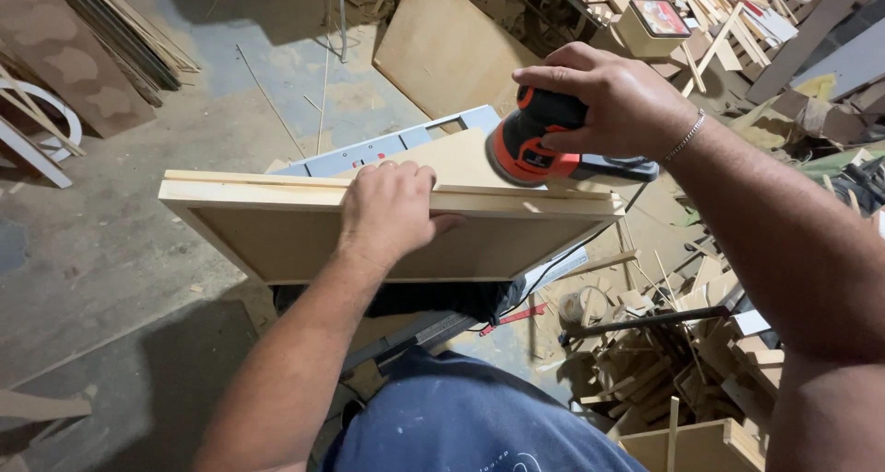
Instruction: Sanding the edges and surfaces of a wooden frame using an orbital sander in a workshop.
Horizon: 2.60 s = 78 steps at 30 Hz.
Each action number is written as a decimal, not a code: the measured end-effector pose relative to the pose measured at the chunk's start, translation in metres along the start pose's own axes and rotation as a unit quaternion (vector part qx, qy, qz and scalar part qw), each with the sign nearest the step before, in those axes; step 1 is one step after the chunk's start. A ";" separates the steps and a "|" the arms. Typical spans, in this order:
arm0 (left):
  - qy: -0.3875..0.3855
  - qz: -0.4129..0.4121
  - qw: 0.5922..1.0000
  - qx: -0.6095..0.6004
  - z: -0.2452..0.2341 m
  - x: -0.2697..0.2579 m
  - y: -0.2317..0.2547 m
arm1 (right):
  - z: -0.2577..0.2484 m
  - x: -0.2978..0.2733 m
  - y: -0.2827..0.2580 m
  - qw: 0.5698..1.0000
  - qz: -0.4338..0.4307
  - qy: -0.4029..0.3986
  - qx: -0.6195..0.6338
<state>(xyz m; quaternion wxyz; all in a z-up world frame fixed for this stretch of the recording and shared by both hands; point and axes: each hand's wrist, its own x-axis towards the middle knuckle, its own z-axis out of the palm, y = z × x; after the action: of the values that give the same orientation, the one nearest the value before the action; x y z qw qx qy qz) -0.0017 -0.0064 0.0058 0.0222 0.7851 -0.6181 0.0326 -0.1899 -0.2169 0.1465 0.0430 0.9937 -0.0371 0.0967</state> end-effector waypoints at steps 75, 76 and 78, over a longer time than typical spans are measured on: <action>0.137 -0.053 0.988 0.039 0.012 -0.047 -0.091 | 0.006 0.072 -0.051 0.999 -0.028 -0.026 0.030; 0.137 -0.054 0.988 0.039 0.013 -0.048 -0.093 | 0.006 0.073 -0.052 0.999 -0.029 -0.027 0.030; 0.183 -0.049 0.982 0.023 0.017 -0.049 -0.097 | 0.005 0.077 -0.055 0.999 -0.033 -0.029 0.026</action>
<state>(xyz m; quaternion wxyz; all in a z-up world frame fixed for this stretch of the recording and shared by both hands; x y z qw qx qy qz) 0.0810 0.0629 -0.0140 0.1187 0.7956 -0.5633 0.1887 -0.1095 -0.1681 0.1524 0.0192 0.9975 -0.0032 0.0674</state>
